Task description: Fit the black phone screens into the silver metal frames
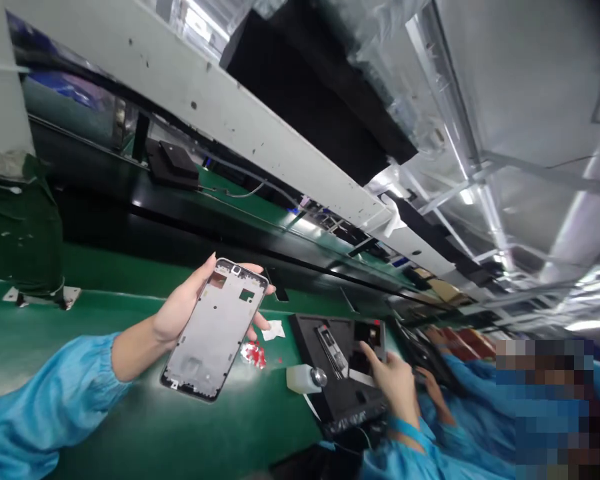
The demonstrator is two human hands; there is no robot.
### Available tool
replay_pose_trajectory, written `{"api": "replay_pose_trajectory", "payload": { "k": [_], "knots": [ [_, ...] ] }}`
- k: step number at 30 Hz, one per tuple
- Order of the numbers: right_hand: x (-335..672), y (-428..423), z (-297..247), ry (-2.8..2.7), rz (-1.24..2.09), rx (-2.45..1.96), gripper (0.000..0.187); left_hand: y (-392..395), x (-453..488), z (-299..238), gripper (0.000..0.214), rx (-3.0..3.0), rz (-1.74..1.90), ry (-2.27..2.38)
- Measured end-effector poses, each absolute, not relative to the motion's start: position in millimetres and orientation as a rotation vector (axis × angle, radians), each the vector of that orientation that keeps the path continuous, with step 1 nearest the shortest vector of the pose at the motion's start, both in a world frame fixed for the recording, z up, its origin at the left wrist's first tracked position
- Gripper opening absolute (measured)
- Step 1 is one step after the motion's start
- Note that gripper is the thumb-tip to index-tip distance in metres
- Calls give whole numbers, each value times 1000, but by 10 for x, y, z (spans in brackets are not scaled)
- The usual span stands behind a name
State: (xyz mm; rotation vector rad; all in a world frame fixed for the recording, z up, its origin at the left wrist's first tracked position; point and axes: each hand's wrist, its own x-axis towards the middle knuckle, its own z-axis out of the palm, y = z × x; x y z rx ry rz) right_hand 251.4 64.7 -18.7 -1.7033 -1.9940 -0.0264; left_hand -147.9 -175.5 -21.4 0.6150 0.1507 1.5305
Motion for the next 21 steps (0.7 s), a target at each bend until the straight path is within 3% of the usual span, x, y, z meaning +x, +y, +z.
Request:
{"api": "replay_pose_trajectory", "payload": {
  "k": [3, 5, 7, 12, 18, 21],
  "knots": [
    [2266, 194, 2, -1999, 251, -1619, 72, -1683, -1503, -284, 62, 552, 1445, 189],
    [1877, -142, 18, -1852, 467, -1442, 65, -1653, -1514, -313, 68, 557, 1388, 233],
    [1369, -401, -37, -1793, 477, -1250, 58, -1638, -1516, -324, 76, 586, 1352, 276],
    [278, -573, -286, -1915, 862, -835, 50, -1660, -1475, -305, 97, 698, 1347, 372],
    [-109, -496, -459, -1759, 1020, -622, 38, -1653, -1505, -309, 86, 879, 1605, 704],
    [-142, -477, -491, -1711, 1136, -512, 42, -1595, -1536, -386, 79, 1084, 1648, 985]
  ]
}}
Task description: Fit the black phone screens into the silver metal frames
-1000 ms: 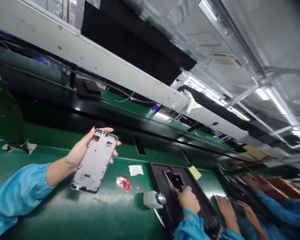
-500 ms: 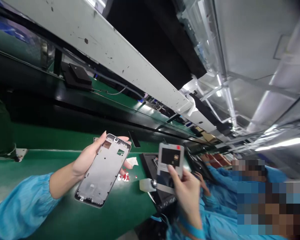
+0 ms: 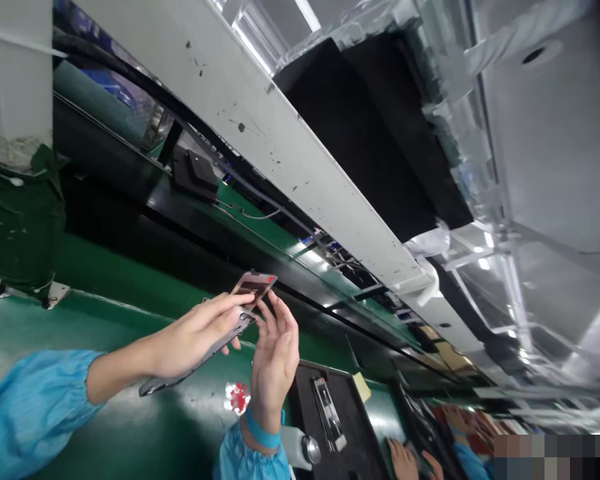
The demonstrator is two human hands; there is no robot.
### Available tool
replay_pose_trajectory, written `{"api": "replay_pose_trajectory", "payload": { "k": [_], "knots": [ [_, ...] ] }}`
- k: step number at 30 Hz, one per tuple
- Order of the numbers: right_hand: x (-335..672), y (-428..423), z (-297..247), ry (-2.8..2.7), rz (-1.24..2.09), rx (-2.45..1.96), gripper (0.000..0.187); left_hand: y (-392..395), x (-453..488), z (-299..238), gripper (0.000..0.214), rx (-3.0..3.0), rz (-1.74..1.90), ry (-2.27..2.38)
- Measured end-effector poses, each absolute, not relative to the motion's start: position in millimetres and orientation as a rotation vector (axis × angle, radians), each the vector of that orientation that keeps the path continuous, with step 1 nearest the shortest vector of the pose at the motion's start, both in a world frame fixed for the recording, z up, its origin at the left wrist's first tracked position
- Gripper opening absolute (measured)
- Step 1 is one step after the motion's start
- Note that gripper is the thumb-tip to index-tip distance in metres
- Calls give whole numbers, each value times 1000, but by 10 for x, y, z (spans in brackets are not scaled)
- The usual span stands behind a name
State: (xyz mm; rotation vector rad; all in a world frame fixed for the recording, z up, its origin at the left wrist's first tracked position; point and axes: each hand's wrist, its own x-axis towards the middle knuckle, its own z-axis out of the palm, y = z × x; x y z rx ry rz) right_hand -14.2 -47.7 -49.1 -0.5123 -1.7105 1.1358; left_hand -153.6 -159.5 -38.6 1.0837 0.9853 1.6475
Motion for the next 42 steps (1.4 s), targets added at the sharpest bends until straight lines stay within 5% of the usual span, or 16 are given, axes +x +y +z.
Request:
{"api": "replay_pose_trajectory", "payload": {
  "k": [17, 27, 34, 42],
  "knots": [
    [-242, -457, -574, -1341, 1341, -522, 27, -1432, -1437, -674, 50, 2147, 1033, 1809],
    [247, -236, -570, -1714, 890, -655, 27, -1329, -1458, -583, 61, 1856, 1251, 1534],
    [1158, -126, -1482, -2053, 865, -1133, 50, -967, -1707, -461, 67, 1577, 1640, 1370],
    [1301, -129, -2095, -2006, 656, -1420, 53, -1158, -1701, -311, 63, 1438, 1702, 1240]
  ]
}}
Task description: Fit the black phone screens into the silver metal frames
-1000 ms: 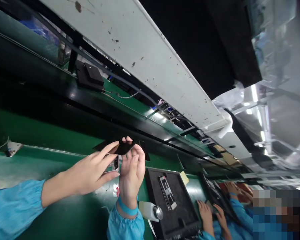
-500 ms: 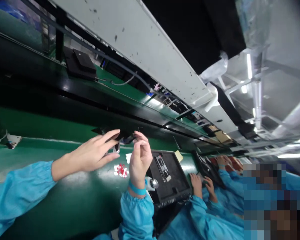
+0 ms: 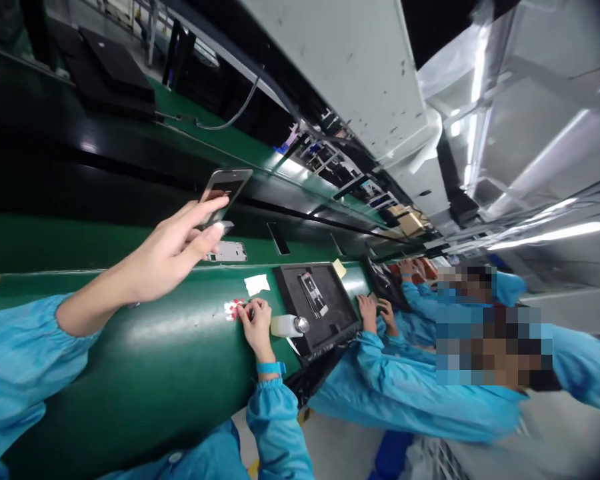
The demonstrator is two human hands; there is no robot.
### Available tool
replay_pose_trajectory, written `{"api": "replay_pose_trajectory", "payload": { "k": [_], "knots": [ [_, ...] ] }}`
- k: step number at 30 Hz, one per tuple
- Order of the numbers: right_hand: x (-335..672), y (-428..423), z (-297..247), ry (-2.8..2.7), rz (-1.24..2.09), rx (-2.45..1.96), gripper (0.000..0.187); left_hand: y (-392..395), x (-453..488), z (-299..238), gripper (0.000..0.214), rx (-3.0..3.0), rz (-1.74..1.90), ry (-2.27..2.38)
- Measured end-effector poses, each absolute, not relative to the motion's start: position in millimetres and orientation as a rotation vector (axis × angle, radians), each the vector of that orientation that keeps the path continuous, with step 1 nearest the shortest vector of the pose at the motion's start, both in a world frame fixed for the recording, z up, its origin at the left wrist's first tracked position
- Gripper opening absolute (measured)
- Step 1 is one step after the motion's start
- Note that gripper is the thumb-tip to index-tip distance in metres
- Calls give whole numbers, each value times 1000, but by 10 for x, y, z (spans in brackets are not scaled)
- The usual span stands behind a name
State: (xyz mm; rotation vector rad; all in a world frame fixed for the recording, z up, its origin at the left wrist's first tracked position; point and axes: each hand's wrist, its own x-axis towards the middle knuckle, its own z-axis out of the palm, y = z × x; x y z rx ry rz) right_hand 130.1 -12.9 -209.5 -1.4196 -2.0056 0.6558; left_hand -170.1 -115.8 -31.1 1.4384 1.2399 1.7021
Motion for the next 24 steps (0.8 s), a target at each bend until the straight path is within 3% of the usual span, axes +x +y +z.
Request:
{"api": "replay_pose_trajectory", "payload": {
  "k": [5, 9, 14, 19, 24],
  "knots": [
    [1217, -50, -1752, -2016, 626, -1285, 59, -1362, -1677, -155, 76, 1171, 1519, 810],
    [869, -92, -1229, -1970, 704, -1066, 54, -1455, -1700, -112, 82, 969, 1343, 489],
    [341, -385, -664, -1868, 1126, -693, 68, -1521, -1715, -116, 87, 921, 1288, 383],
    [32, -499, -600, -1796, 1534, -520, 52, -1512, -1724, -139, 79, 1014, 1403, 485],
    [-70, -438, -622, -1542, 1538, -518, 55, -1526, -1730, -100, 80, 944, 1546, 491]
  ]
}}
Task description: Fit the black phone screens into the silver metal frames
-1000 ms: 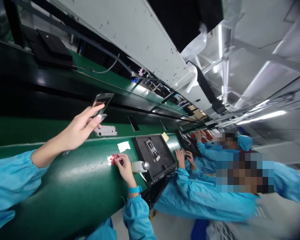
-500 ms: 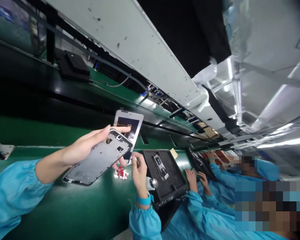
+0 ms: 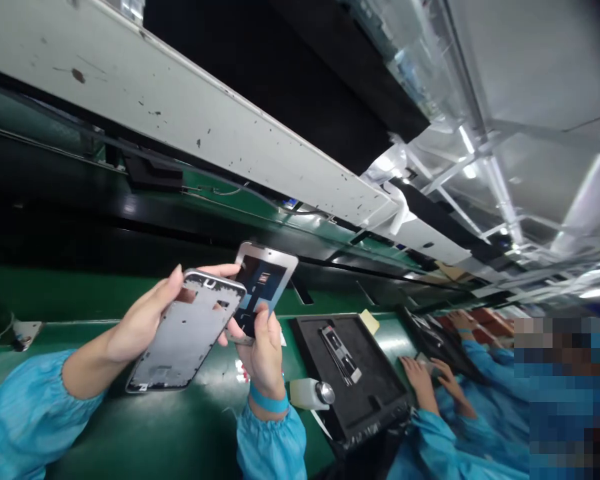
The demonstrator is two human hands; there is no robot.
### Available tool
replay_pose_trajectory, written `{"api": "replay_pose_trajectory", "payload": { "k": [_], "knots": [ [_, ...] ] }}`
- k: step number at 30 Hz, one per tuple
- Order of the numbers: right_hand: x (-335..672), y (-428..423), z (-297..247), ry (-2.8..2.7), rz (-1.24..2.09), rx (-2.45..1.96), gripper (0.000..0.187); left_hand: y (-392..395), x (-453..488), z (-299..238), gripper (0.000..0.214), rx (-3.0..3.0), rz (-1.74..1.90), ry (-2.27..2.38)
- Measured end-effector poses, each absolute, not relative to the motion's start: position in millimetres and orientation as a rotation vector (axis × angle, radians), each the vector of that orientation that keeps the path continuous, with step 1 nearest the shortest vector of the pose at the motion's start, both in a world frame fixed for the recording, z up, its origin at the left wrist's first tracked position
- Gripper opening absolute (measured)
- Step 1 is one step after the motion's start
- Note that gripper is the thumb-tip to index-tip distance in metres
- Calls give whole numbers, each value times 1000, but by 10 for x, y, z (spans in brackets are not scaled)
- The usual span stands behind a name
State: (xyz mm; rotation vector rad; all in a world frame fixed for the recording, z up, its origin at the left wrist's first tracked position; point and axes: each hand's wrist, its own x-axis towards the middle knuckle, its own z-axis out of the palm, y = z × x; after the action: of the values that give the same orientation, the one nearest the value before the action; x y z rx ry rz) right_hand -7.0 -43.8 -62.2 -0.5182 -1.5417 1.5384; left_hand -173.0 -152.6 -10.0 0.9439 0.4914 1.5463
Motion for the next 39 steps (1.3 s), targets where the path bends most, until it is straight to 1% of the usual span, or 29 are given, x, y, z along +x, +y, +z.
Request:
{"api": "replay_pose_trajectory", "payload": {
  "k": [3, 5, 8, 10, 12, 18, 25, 29, 35, 39],
  "knots": [
    [-40, -431, -608, -1526, 1501, -530, 72, -1528, -1724, -54, 76, 839, 1636, 477],
    [11, -434, -626, -1583, 1465, -572, 77, -1494, -1712, -41, 70, 788, 1746, 503],
    [99, -423, -660, -1754, 1351, -530, 70, -1380, -1706, -63, 65, 776, 2000, 622],
    [145, -397, -658, -1904, 1258, -421, 65, -1290, -1729, -97, 66, 758, 2149, 688],
    [175, -363, -631, -2028, 1196, -336, 62, -1220, -1774, -130, 70, 731, 2221, 718],
    [242, -300, -540, -2232, 1075, -303, 72, -1234, -1920, -112, 74, 687, 2258, 699],
    [300, -303, -537, -2340, 1006, -306, 69, -1342, -2025, -46, 76, 768, 2285, 627],
    [243, -360, -547, -2357, 947, -263, 70, -1354, -2050, -64, 67, 888, 2267, 603],
    [185, -404, -529, -2387, 890, -232, 65, -1368, -2102, -89, 50, 1053, 2246, 593],
    [137, -427, -535, -2384, 910, -218, 69, -1371, -2153, -139, 51, 1250, 2137, 666]
  ]
}}
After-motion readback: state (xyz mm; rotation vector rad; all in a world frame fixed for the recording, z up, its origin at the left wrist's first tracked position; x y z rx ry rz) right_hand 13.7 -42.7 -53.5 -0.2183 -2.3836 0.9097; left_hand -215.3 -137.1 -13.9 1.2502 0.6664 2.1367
